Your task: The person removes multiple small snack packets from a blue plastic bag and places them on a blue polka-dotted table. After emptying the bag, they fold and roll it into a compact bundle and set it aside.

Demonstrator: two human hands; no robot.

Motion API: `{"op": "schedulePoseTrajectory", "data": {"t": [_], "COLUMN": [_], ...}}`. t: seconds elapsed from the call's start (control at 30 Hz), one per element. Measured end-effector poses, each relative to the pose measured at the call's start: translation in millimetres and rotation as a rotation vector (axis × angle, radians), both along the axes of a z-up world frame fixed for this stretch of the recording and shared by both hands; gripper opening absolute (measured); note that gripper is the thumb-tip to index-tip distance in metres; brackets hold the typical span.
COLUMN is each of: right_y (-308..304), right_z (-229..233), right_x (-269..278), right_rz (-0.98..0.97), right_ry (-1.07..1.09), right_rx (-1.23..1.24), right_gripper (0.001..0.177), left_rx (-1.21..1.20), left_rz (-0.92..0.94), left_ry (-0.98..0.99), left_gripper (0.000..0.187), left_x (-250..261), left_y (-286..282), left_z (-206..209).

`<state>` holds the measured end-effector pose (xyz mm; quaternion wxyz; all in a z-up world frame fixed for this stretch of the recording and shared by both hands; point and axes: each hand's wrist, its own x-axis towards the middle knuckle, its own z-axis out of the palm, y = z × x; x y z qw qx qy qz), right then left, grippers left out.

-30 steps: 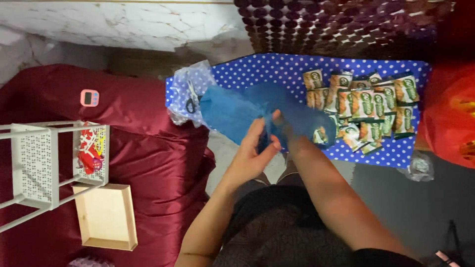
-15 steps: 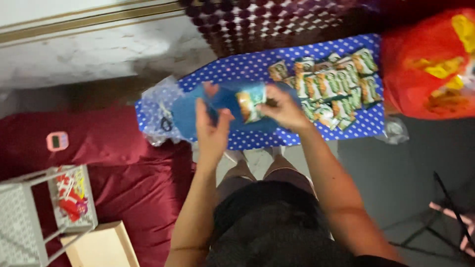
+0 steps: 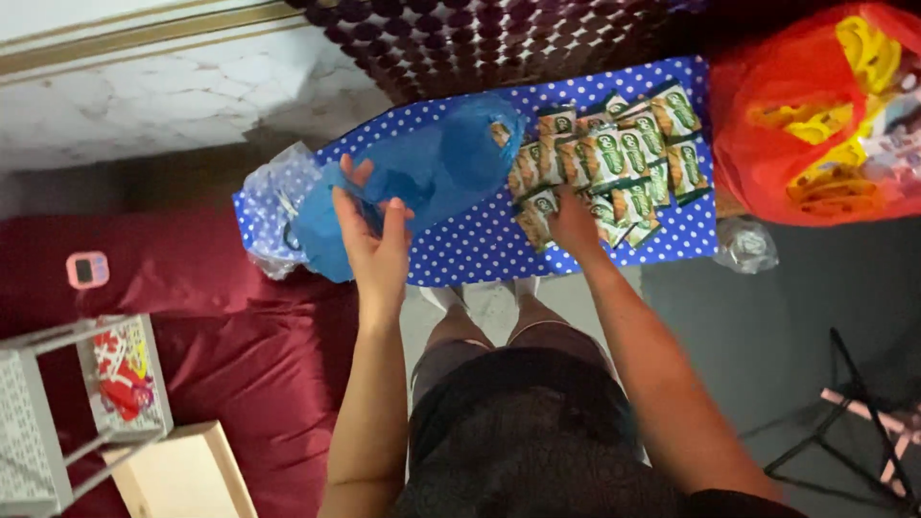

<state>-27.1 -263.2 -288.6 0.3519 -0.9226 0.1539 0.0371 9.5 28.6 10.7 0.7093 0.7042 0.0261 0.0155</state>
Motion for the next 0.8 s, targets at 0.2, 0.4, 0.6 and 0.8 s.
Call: {"op": "schedulePoseTrajectory", "data": {"t": [0.2,0.4,0.6,0.8], "right_y": [23,34,64,99], "right_z": [19,69,156,240], "right_x": [-2,-2,-10,6], "right_rz": [0.132,0.164,0.183,0.675], "right_ry": [-0.293,-0.431,-0.461,-0.170], "right_rx": [-0.492,-0.381,0.589,1.134], "right_gripper": [0.049,0.046,0.015,0.041], "left_rx": [-0.001,0.000,0.034,0.581], "left_rz": [0.106,0.147,0.174,0.090], "left_ry": [-0.026,-0.066,-0.178,-0.376], "left_gripper": [0.071,0.070,0.061,0.054], "left_x": [-22,-42,-65,-108], "left_y": [2,-7,-14,-57], "left_z": [7,14,15,13]}}
